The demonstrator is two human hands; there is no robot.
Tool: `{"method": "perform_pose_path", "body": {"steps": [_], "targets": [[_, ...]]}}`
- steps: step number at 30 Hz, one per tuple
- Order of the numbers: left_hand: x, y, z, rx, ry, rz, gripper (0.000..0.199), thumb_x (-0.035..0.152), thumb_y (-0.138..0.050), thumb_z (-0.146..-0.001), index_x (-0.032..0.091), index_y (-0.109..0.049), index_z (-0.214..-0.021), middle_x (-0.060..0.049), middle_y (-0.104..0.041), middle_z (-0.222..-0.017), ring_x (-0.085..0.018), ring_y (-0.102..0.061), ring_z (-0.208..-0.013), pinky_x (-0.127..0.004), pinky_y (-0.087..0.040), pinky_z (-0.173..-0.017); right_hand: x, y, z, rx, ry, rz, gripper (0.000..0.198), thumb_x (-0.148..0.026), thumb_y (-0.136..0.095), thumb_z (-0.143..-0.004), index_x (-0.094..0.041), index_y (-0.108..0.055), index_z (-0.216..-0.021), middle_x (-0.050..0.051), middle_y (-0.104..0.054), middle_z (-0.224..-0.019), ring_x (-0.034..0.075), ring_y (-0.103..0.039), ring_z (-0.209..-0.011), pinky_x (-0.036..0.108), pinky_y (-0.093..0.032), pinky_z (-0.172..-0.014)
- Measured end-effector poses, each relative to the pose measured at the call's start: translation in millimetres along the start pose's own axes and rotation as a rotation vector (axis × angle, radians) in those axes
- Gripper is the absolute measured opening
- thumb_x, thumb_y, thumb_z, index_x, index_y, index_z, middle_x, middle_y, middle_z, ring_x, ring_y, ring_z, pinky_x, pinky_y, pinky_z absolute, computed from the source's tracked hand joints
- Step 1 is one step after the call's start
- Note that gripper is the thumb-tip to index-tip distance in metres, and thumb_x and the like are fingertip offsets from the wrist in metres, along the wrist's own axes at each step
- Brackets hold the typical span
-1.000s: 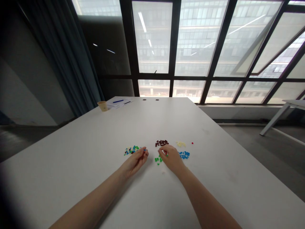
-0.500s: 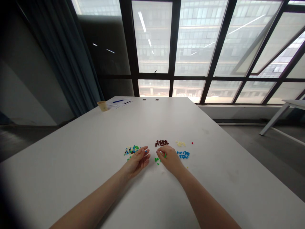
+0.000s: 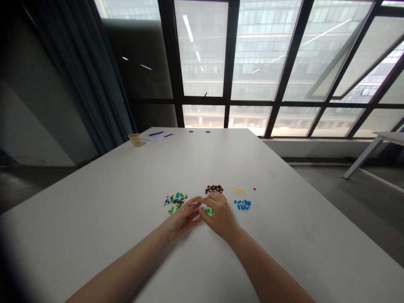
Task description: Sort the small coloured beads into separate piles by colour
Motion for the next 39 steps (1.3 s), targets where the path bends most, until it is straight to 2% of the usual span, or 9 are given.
{"method": "perform_pose_path", "body": {"steps": [5,9,12,15,19,26,32,36,39], "targets": [[-1.0,-1.8,-1.0,0.002,-0.036,-0.076,0.035,0.027,-0.072,-0.059,0.02,-0.057,-0.089,0.0,-0.059,-0.082,-0.009,-0.055,-0.072,-0.023,-0.041,-0.07,-0.9,-6.4,-0.4,-0.038,0.015,0.059,0.011,-0.02,-0.054,-0.075,-0.022,-0.063,-0.08,0.002,-0.056,-0.071,0.015,-0.049,-0.074,0.029,-0.036,-0.073],[6.0,1.9,0.7,0.084,-0.048,-0.204,0.032,0.031,-0.068,-0.064,0.019,-0.056,-0.091,-0.005,-0.062,-0.095,-0.011,-0.058,-0.077,-0.023,-0.041,-0.071,20.0,6.5,-4.0,-0.049,-0.046,0.097,0.012,-0.021,-0.054,-0.075,-0.022,-0.065,-0.08,0.002,-0.057,-0.073,0.015,-0.051,-0.075,0.028,-0.036,-0.072],[22.6,7.7,4.2,0.157,-0.088,-0.299,0.03,0.03,-0.067,-0.065,0.02,-0.056,-0.091,-0.008,-0.06,-0.104,-0.012,-0.058,-0.078,-0.024,-0.042,-0.07,60.6,28.4,-2.4,-0.055,-0.226,0.199,0.016,-0.024,-0.051,-0.075,-0.022,-0.066,-0.08,0.002,-0.056,-0.069,0.014,-0.051,-0.068,0.026,-0.037,-0.067],[42.4,17.6,6.5,0.227,-0.163,-0.322,0.029,0.028,-0.067,-0.065,0.019,-0.056,-0.09,-0.008,-0.059,-0.105,-0.011,-0.057,-0.076,-0.022,-0.043,-0.068,106.9,47.2,7.4,-0.12,-0.445,0.372,0.018,-0.024,-0.051,-0.073,-0.022,-0.068,-0.075,0.002,-0.057,-0.068,0.014,-0.052,-0.063,0.025,-0.036,-0.06],[55.4,31.7,5.2,0.283,-0.218,-0.298,0.031,0.028,-0.068,-0.063,0.019,-0.056,-0.09,-0.008,-0.059,-0.103,-0.01,-0.057,-0.074,-0.02,-0.043,-0.064,141.5,51.7,22.3,-0.219,-0.603,0.448,0.013,-0.024,-0.056,-0.066,-0.023,-0.069,-0.068,0.004,-0.063,-0.077,0.015,-0.054,-0.065,0.024,-0.034,-0.056],[50.9,31.3,3.9,0.277,-0.183,-0.331,0.033,0.026,-0.069,-0.062,0.019,-0.055,-0.091,-0.007,-0.06,-0.1,-0.009,-0.056,-0.071,-0.018,-0.042,-0.062,151.3,40.4,27.8,-0.255,-0.629,0.39,0.014,-0.026,-0.056,-0.065,-0.023,-0.069,-0.067,0.004,-0.066,-0.074,0.014,-0.054,-0.059,0.023,-0.034,-0.053],[60.1,30.2,6.5,0.309,-0.23,-0.367,0.031,0.028,-0.068,-0.061,0.019,-0.056,-0.089,-0.006,-0.061,-0.092,-0.01,-0.056,-0.068,-0.02,-0.042,-0.06,155.1,38.1,28.3,-0.285,-0.609,0.341,0.026,-0.012,-0.048,-0.066,-0.023,-0.07,-0.072,0.003,-0.065,-0.065,0.011,-0.052,-0.05,0.023,-0.035,-0.052],[82.3,47.8,6.7,0.43,-0.385,-0.438,0.027,0.03,-0.066,-0.06,0.019,-0.058,-0.083,-0.004,-0.061,-0.084,-0.011,-0.056,-0.066,-0.022,-0.041,-0.06,150.9,40.0,25.2,-0.234,-0.589,0.316,0.029,-0.009,-0.044,-0.064,-0.02,-0.07,-0.073,0.004,-0.064,-0.065,0.012,-0.053,-0.051,0.023,-0.036,-0.051],[102.1,62.8,8.5,0.545,-0.604,-0.693,0.016,0.028,-0.06,-0.063,0.018,-0.061,-0.076,-0.003,-0.061,-0.079,-0.014,-0.055,-0.07,-0.025,-0.041,-0.065,142.3,43.9,19.5,-0.135,-0.546,0.269,0.026,-0.011,-0.045,-0.065,-0.018,-0.068,-0.074,0.004,-0.063,-0.067,0.013,-0.054,-0.054,0.024,-0.038,-0.054]]}}
Point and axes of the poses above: each hand's wrist, its own z-axis away from the middle knuckle, its own y-axis out of the back of the hand, x = y × z, the point moved 5 cm from there along -z, towards the middle knuckle
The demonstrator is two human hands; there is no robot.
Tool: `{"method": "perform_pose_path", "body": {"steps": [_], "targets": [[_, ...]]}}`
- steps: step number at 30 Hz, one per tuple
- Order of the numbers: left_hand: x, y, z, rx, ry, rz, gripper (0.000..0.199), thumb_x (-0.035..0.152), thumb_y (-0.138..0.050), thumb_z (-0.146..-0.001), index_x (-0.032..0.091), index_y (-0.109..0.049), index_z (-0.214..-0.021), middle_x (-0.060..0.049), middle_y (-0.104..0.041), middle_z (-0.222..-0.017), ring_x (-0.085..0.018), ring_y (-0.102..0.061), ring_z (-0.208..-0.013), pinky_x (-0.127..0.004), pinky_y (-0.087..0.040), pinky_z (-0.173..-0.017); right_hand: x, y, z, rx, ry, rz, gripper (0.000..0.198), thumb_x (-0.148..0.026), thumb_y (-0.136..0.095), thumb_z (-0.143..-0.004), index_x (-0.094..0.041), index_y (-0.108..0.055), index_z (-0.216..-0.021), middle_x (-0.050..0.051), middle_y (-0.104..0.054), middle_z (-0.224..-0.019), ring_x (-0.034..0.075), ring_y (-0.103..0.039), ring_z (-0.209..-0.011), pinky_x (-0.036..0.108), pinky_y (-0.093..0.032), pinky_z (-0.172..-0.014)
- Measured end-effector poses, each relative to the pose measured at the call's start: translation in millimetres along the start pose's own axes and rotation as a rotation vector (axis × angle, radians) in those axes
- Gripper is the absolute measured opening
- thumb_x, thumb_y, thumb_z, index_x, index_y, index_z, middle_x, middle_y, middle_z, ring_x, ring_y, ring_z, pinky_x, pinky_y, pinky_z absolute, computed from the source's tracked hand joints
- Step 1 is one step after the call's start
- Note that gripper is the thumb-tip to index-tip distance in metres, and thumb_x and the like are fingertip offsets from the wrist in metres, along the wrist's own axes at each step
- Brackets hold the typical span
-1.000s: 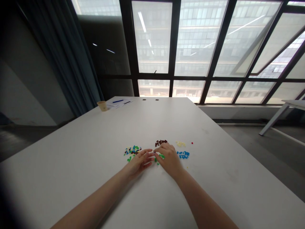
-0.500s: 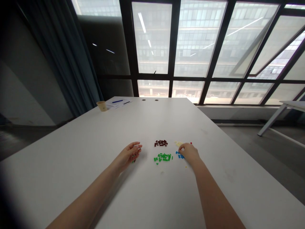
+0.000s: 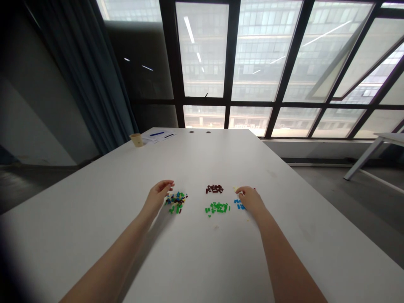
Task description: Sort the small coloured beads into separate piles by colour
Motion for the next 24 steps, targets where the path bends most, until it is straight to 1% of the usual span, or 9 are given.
{"method": "perform_pose_path", "body": {"steps": [2,5,7,11,14,16,19,22,24], "targets": [[-0.6,4.4,-4.9,0.013,-0.157,-0.21,0.012,0.024,-0.055,-0.067,0.02,-0.064,-0.074,-0.004,-0.061,-0.081,-0.017,-0.054,-0.077,-0.028,-0.039,-0.073,-6.8,2.9,0.6,0.032,0.012,-0.04,0.025,-0.014,-0.044,-0.066,-0.017,-0.067,-0.074,0.004,-0.063,-0.066,0.014,-0.054,-0.055,0.024,-0.039,-0.055],[-8.6,-4.3,-4.5,-0.091,-0.29,-0.435,0.015,0.019,-0.054,-0.068,0.023,-0.066,-0.077,-0.005,-0.061,-0.089,-0.021,-0.049,-0.091,-0.032,-0.032,-0.087,-18.9,3.2,2.8,0.033,0.031,-0.062,0.024,-0.017,-0.043,-0.069,-0.016,-0.066,-0.077,0.004,-0.062,-0.068,0.014,-0.054,-0.059,0.024,-0.038,-0.056],[-15.6,-13.9,-1.6,-0.177,-0.309,-0.494,0.018,0.018,-0.057,-0.067,0.025,-0.067,-0.08,-0.005,-0.061,-0.097,-0.023,-0.045,-0.1,-0.034,-0.027,-0.092,-27.6,1.8,4.8,0.017,0.049,-0.062,0.025,-0.021,-0.043,-0.07,-0.016,-0.066,-0.079,0.004,-0.062,-0.068,0.014,-0.054,-0.06,0.025,-0.038,-0.059],[-24.0,-29.0,3.9,-0.299,-0.268,-0.502,0.019,0.024,-0.061,-0.066,0.029,-0.065,-0.084,-0.004,-0.058,-0.108,-0.025,-0.036,-0.109,-0.039,-0.019,-0.096,-42.0,-0.7,9.2,-0.017,0.081,-0.057,0.027,-0.026,-0.043,-0.072,-0.017,-0.066,-0.08,0.004,-0.061,-0.068,0.014,-0.052,-0.061,0.025,-0.038,-0.06],[-24.8,-32.6,6.2,-0.3,-0.23,-0.503,0.014,0.027,-0.063,-0.064,0.028,-0.066,-0.077,-0.005,-0.06,-0.103,-0.026,-0.034,-0.109,-0.041,-0.014,-0.097,-47.2,-0.9,11.0,-0.027,0.089,-0.051,0.027,-0.027,-0.042,-0.072,-0.017,-0.066,-0.08,0.004,-0.06,-0.067,0.014,-0.051,-0.06,0.025,-0.037,-0.059],[-22.7,-34.5,8.2,-0.284,-0.255,-0.56,0.011,0.027,-0.061,-0.066,0.027,-0.067,-0.075,-0.006,-0.061,-0.097,-0.026,-0.036,-0.105,-0.042,-0.014,-0.095,-48.7,-0.9,11.3,-0.031,0.094,-0.044,0.028,-0.027,-0.042,-0.072,-0.016,-0.066,-0.081,0.004,-0.06,-0.067,0.014,-0.051,-0.061,0.025,-0.037,-0.059],[-18.8,-38.9,12.6,-0.268,-0.313,-0.734,0.012,0.025,-0.055,-0.071,0.025,-0.067,-0.074,-0.007,-0.061,-0.091,-0.025,-0.039,-0.1,-0.042,-0.018,-0.091,-49.9,-1.3,11.3,-0.04,0.103,-0.041,0.029,-0.028,-0.041,-0.073,-0.016,-0.066,-0.081,0.004,-0.061,-0.069,0.015,-0.051,-0.063,0.025,-0.037,-0.061],[-16.8,-44.3,16.9,-0.275,-0.356,-0.988,0.019,0.023,-0.047,-0.077,0.024,-0.066,-0.077,-0.006,-0.061,-0.092,-0.023,-0.041,-0.098,-0.041,-0.022,-0.086,-51.3,-1.8,11.5,-0.045,0.107,-0.046,0.03,-0.028,-0.041,-0.073,-0.015,-0.066,-0.082,0.005,-0.061,-0.07,0.015,-0.052,-0.064,0.025,-0.037,-0.062],[-15.6,-46.7,19.0,-0.274,-0.394,-1.104,0.021,0.021,-0.043,-0.079,0.023,-0.065,-0.08,-0.005,-0.061,-0.093,-0.022,-0.043,-0.096,-0.039,-0.025,-0.082,-52.2,-2.3,11.7,-0.05,0.106,-0.048,0.03,-0.029,-0.041,-0.073,-0.015,-0.066,-0.082,0.005,-0.061,-0.07,0.015,-0.051,-0.063,0.025,-0.037,-0.061]]}}
Point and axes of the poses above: each hand's wrist, its own z-axis away from the middle knuckle, its own y-axis out of the back of the hand, x = y × z, the point moved 5 cm from there along -z, towards the middle knuckle
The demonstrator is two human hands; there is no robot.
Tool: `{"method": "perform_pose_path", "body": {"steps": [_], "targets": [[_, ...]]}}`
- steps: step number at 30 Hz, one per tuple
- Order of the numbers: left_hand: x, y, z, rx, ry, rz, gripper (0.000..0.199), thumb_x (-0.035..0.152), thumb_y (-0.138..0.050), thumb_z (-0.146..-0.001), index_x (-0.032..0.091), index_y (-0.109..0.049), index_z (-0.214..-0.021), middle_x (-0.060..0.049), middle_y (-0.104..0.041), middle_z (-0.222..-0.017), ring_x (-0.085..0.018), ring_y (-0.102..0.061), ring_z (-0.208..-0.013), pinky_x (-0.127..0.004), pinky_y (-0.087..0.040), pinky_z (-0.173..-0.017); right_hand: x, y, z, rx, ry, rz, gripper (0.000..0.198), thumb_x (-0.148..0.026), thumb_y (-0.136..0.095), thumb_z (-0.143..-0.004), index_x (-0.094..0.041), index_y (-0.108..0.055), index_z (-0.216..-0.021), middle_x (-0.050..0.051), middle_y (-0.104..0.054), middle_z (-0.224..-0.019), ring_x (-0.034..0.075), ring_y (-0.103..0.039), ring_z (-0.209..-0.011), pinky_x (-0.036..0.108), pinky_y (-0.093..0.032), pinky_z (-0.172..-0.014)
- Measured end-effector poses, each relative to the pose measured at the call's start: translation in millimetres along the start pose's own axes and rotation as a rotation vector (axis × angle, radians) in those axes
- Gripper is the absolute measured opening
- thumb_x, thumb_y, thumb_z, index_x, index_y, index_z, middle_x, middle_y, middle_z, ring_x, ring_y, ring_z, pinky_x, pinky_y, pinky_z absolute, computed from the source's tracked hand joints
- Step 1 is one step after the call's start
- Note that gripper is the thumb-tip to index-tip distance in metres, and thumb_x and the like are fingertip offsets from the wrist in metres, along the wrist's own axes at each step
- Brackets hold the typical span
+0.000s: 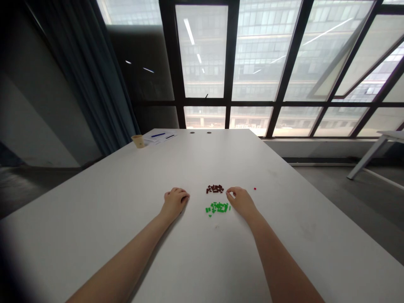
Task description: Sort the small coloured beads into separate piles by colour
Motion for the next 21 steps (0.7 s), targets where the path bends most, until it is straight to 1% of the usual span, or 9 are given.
{"method": "perform_pose_path", "body": {"steps": [2,6,8,10,13,15,17,19,21], "targets": [[1.2,0.6,0.4,0.018,-0.019,-0.041,0.021,0.019,-0.042,-0.079,0.022,-0.063,-0.08,-0.005,-0.061,-0.092,-0.021,-0.044,-0.094,-0.037,-0.027,-0.078,-0.9,-0.4,0.0,-0.007,0.0,-0.004,0.03,-0.029,-0.041,-0.073,-0.015,-0.066,-0.082,0.005,-0.061,-0.069,0.015,-0.051,-0.063,0.025,-0.036,-0.061],[-2.4,1.1,-0.4,0.036,-0.013,-0.007,0.018,0.017,-0.044,-0.077,0.02,-0.061,-0.078,-0.005,-0.062,-0.088,-0.021,-0.047,-0.092,-0.035,-0.029,-0.074,-1.9,0.8,0.2,-0.012,0.003,-0.006,0.03,-0.029,-0.04,-0.074,-0.015,-0.066,-0.082,0.005,-0.061,-0.07,0.015,-0.051,-0.063,0.025,-0.036,-0.061],[-5.2,2.1,-1.7,0.04,0.01,0.049,0.015,0.015,-0.046,-0.075,0.02,-0.061,-0.077,-0.005,-0.061,-0.086,-0.021,-0.047,-0.091,-0.035,-0.03,-0.074,-1.8,1.9,0.4,-0.012,0.0,-0.001,0.03,-0.029,-0.04,-0.074,-0.015,-0.066,-0.082,0.005,-0.06,-0.069,0.015,-0.051,-0.063,0.025,-0.036,-0.06],[-7.3,4.7,-2.9,0.066,0.045,0.169,0.011,0.016,-0.05,-0.072,0.019,-0.061,-0.075,-0.005,-0.061,-0.084,-0.021,-0.048,-0.089,-0.034,-0.031,-0.075,-1.9,3.0,0.5,-0.005,0.001,0.005,0.03,-0.029,-0.04,-0.074,-0.015,-0.066,-0.082,0.005,-0.06,-0.069,0.015,-0.05,-0.062,0.025,-0.036,-0.06],[-7.1,5.4,-2.1,0.059,0.149,0.54,0.006,0.022,-0.057,-0.068,0.017,-0.06,-0.071,-0.004,-0.06,-0.076,-0.018,-0.05,-0.079,-0.03,-0.035,-0.072,-3.2,3.6,0.9,0.004,0.016,-0.002,0.03,-0.029,-0.04,-0.074,-0.015,-0.066,-0.082,0.005,-0.06,-0.069,0.015,-0.05,-0.062,0.025,-0.036,-0.06],[-1.7,0.2,2.1,-0.036,0.258,0.897,0.012,0.027,-0.062,-0.066,0.016,-0.059,-0.069,-0.002,-0.057,-0.07,-0.014,-0.051,-0.068,-0.026,-0.037,-0.064,-4.7,3.2,1.6,0.002,0.022,-0.015,0.03,-0.029,-0.04,-0.074,-0.016,-0.066,-0.082,0.004,-0.061,-0.069,0.015,-0.05,-0.062,0.025,-0.036,-0.06],[10.0,-5.4,9.5,-0.155,0.362,1.288,0.02,0.03,-0.067,-0.061,0.016,-0.057,-0.07,-0.001,-0.054,-0.07,-0.01,-0.049,-0.063,-0.022,-0.036,-0.058,-7.4,2.8,2.5,-0.003,0.03,-0.026,0.029,-0.029,-0.04,-0.074,-0.016,-0.066,-0.082,0.004,-0.06,-0.069,0.014,-0.049,-0.061,0.025,-0.036,-0.059],[25.6,-7.4,17.7,-0.259,0.419,1.654,0.026,0.03,-0.072,-0.056,0.017,-0.056,-0.072,0.001,-0.053,-0.074,-0.007,-0.049,-0.062,-0.019,-0.036,-0.056,-11.0,2.8,3.4,-0.004,0.043,-0.033,0.029,-0.029,-0.04,-0.074,-0.016,-0.065,-0.081,0.004,-0.06,-0.068,0.014,-0.049,-0.06,0.025,-0.036,-0.059],[41.1,-7.1,25.3,-0.364,0.443,1.926,0.028,0.029,-0.074,-0.055,0.018,-0.054,-0.072,0.003,-0.052,-0.075,-0.006,-0.049,-0.062,-0.018,-0.036,-0.055,-14.4,3.3,4.2,-0.004,0.051,-0.039,0.028,-0.028,-0.04,-0.074,-0.017,-0.065,-0.08,0.003,-0.06,-0.067,0.014,-0.048,-0.06,0.025,-0.036,-0.059]]}}
Point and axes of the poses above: each hand's wrist, its own z-axis away from the middle knuckle, its own y-axis out of the back of the hand, x = y × z, the point moved 5 cm from there along -z, towards the middle knuckle
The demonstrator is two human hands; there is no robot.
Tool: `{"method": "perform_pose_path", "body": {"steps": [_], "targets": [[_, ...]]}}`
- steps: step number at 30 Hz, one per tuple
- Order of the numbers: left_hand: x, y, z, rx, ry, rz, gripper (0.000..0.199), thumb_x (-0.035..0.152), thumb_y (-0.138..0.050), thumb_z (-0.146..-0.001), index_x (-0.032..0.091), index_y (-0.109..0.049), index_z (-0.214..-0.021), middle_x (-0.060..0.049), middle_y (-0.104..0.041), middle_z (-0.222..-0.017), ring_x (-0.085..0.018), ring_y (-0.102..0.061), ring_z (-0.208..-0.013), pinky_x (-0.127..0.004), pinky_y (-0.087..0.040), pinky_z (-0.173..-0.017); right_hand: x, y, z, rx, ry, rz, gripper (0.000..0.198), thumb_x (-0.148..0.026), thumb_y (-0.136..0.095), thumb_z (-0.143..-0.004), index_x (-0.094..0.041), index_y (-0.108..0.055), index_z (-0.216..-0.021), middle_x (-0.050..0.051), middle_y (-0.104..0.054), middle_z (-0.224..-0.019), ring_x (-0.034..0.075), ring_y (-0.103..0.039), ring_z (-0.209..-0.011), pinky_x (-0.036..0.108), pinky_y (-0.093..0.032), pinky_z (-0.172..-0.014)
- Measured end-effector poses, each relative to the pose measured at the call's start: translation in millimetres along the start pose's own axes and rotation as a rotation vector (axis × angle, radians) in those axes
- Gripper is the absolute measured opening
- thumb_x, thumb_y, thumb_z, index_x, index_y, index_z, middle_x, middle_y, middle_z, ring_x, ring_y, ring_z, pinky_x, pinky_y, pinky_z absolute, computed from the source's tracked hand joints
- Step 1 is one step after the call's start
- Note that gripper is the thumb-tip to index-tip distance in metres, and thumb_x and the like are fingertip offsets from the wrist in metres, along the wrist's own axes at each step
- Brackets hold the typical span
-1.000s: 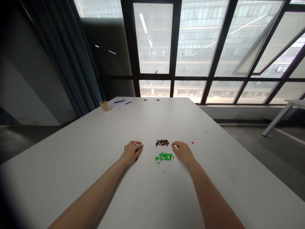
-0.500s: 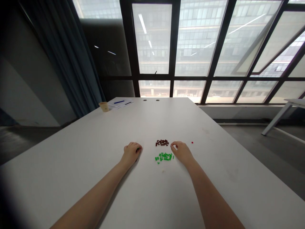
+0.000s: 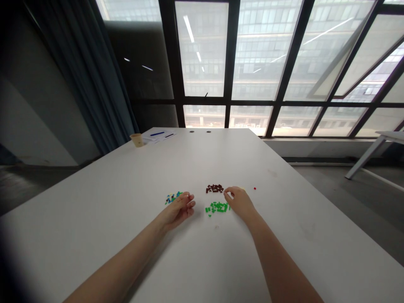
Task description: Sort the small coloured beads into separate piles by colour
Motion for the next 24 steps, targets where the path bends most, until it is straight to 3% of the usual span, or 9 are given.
{"method": "perform_pose_path", "body": {"steps": [3,7,24], "targets": [[-9.7,-13.9,6.6,-0.098,0.097,0.202,0.024,0.027,-0.072,-0.059,0.018,-0.053,-0.07,0.005,-0.051,-0.069,-0.005,-0.048,-0.059,-0.017,-0.035,-0.053,-2.8,0.8,0.4,0.007,0.002,-0.003,0.028,-0.028,-0.04,-0.074,-0.017,-0.065,-0.08,0.003,-0.06,-0.066,0.014,-0.048,-0.059,0.024,-0.035,-0.057],[-15.0,-19.5,9.6,-0.141,0.137,0.29,0.022,0.021,-0.072,-0.06,0.019,-0.054,-0.072,0.005,-0.052,-0.067,-0.006,-0.049,-0.061,-0.018,-0.037,-0.055,-3.4,0.3,0.8,0.002,0.012,-0.007,0.028,-0.028,-0.041,-0.074,-0.017,-0.065,-0.08,0.004,-0.061,-0.068,0.014,-0.048,-0.06,0.025,-0.035,-0.058],[-17.7,-21.4,12.5,-0.189,0.183,0.161,0.017,0.015,-0.068,-0.065,0.019,-0.055,-0.074,0.004,-0.054,-0.07,-0.008,-0.053,-0.065,-0.022,-0.037,-0.06,-1.6,-1.9,0.9,-0.004,0.032,0.001,0.027,-0.028,-0.041,-0.075,-0.018,-0.065,-0.082,0.003,-0.059,-0.067,0.014,-0.048,-0.061,0.024,-0.035,-0.058]]}}
Point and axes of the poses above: each hand's wrist, its own z-axis away from the middle knuckle, its own y-axis out of the back of the hand, x = y × z, the point moved 5 cm from there along -z, towards the middle knuckle
